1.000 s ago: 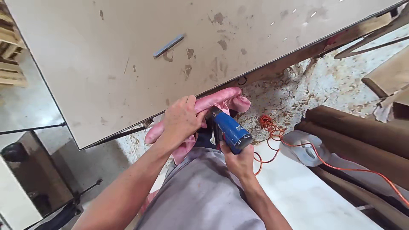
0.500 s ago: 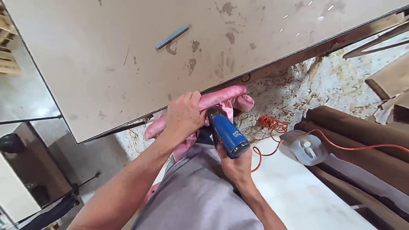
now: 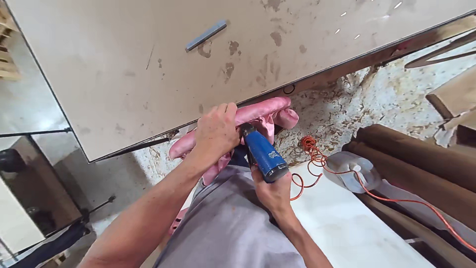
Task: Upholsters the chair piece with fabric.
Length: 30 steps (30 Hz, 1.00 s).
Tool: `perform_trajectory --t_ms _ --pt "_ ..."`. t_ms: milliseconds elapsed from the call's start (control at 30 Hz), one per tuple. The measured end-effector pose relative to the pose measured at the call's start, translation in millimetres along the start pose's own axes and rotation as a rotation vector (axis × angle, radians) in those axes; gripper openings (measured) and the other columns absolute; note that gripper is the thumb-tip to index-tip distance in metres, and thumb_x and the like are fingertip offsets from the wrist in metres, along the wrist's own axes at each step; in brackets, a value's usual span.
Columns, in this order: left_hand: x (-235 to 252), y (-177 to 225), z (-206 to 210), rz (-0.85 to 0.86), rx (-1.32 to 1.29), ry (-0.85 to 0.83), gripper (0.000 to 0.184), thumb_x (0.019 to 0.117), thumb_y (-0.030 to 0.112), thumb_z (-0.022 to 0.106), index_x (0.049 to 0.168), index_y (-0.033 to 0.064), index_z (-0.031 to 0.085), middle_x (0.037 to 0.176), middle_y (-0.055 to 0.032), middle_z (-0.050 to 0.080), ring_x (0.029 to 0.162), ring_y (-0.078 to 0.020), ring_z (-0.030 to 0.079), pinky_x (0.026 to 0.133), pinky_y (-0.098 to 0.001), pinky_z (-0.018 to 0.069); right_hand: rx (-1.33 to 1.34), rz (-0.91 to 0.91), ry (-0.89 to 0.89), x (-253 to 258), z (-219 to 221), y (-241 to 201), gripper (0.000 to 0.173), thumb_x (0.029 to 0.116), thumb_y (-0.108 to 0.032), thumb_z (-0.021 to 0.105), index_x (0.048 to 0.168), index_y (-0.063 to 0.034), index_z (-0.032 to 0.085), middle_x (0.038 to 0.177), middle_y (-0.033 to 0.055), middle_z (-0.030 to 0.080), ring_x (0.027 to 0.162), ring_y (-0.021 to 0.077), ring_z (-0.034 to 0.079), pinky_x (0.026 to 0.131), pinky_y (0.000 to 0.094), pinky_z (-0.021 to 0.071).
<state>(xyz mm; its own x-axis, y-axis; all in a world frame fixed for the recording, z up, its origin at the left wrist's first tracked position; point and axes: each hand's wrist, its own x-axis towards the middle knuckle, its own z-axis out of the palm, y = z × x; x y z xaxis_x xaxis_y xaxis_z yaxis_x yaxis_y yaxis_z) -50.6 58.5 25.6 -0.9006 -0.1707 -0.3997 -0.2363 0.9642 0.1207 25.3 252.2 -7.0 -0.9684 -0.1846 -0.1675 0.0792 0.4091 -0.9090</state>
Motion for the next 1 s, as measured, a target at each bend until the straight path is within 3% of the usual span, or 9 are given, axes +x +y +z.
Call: perform_trajectory --t_ms 100,167,300,500,667,833,900,1000 --pt "1 -6 -2 0.037 -0.018 -0.045 0.047 0.0722 0.021 0.082 0.11 0.0028 0.061 0.102 -0.0187 0.066 0.094 -0.04 0.068 0.071 -0.0584 0.0547 -0.004 0.006 -0.011 0 2 2 0.029 0.0809 -0.024 0.074 0.103 -0.0046 0.073 0.087 0.001 0.076 0.083 0.0046 0.073 0.074 0.0285 0.0618" --pt "3 -8 -6 0.032 -0.024 -0.093 0.052 0.0733 0.024 0.084 0.115 0.004 0.06 0.105 -0.0183 0.065 0.097 -0.0393 0.067 0.074 -0.0587 0.0552 0.001 0.017 -0.004 -2 0 4 0.028 0.0801 -0.025 0.075 0.101 -0.0056 0.072 0.086 0.0002 0.076 0.081 0.0043 0.072 0.073 0.0285 0.0618" --pt "3 -13 -3 0.04 -0.003 -0.078 0.049 0.0759 0.028 0.083 0.114 0.005 0.061 0.105 -0.0169 0.066 0.097 -0.0388 0.067 0.075 -0.058 0.0552 0.006 -0.005 0.003 -9 -1 5 0.029 0.0807 -0.025 0.074 0.102 -0.0053 0.073 0.088 0.0007 0.076 0.083 0.0044 0.073 0.074 0.0284 0.0621" --pt "1 -8 -3 0.0 0.015 -0.075 0.048 0.0721 0.012 0.081 0.114 0.0046 0.059 0.107 -0.0178 0.066 0.097 -0.0401 0.067 0.072 -0.0584 0.0546 0.035 -0.037 -0.027 -12 6 1 0.032 0.0818 -0.024 0.074 0.107 -0.0043 0.074 0.092 0.0018 0.077 0.085 0.0056 0.074 0.075 0.0294 0.063" --pt "-1 -6 -2 0.02 0.033 -0.042 0.05 0.0702 0.016 0.083 0.112 0.0038 0.058 0.103 -0.0183 0.065 0.094 -0.0396 0.067 0.069 -0.0558 0.0547 0.036 -0.054 -0.014 -12 10 -1 0.031 0.0819 -0.022 0.074 0.107 -0.0029 0.074 0.092 0.0028 0.077 0.085 0.0056 0.074 0.075 0.0284 0.0628" --pt "0 -9 0 0.066 0.023 -0.017 0.051 0.0724 0.009 0.082 0.116 0.0023 0.056 0.105 -0.0208 0.065 0.094 -0.0425 0.067 0.069 -0.0573 0.055 -0.029 -0.103 -0.026 -9 19 -2 0.035 0.0806 -0.025 0.073 0.106 -0.0003 0.074 0.092 0.0061 0.077 0.084 0.0105 0.074 0.073 0.0321 0.0625" --pt "2 -10 -2 0.084 -0.007 -0.049 0.059 0.0712 0.011 0.083 0.121 0.0033 0.054 0.108 -0.0209 0.065 0.096 -0.0429 0.067 0.071 -0.0592 0.0551 -0.079 -0.128 -0.021 -9 12 3 0.037 0.0789 -0.027 0.073 0.105 -0.0014 0.074 0.092 0.0065 0.077 0.084 0.0121 0.074 0.071 0.0337 0.0622" --pt "5 -33 -15 0.178 -0.195 -0.18 0.077 0.0745 0.021 0.087 0.14 0.0098 0.047 0.123 -0.0149 0.064 0.112 -0.0352 0.065 0.09 -0.0583 0.0555 -0.156 -0.068 0.078 -6 -13 8 0.045 0.0815 -0.025 0.076 0.114 0.0047 0.069 0.094 0.0103 0.076 0.085 0.0144 0.075 0.075 0.0365 0.0634"
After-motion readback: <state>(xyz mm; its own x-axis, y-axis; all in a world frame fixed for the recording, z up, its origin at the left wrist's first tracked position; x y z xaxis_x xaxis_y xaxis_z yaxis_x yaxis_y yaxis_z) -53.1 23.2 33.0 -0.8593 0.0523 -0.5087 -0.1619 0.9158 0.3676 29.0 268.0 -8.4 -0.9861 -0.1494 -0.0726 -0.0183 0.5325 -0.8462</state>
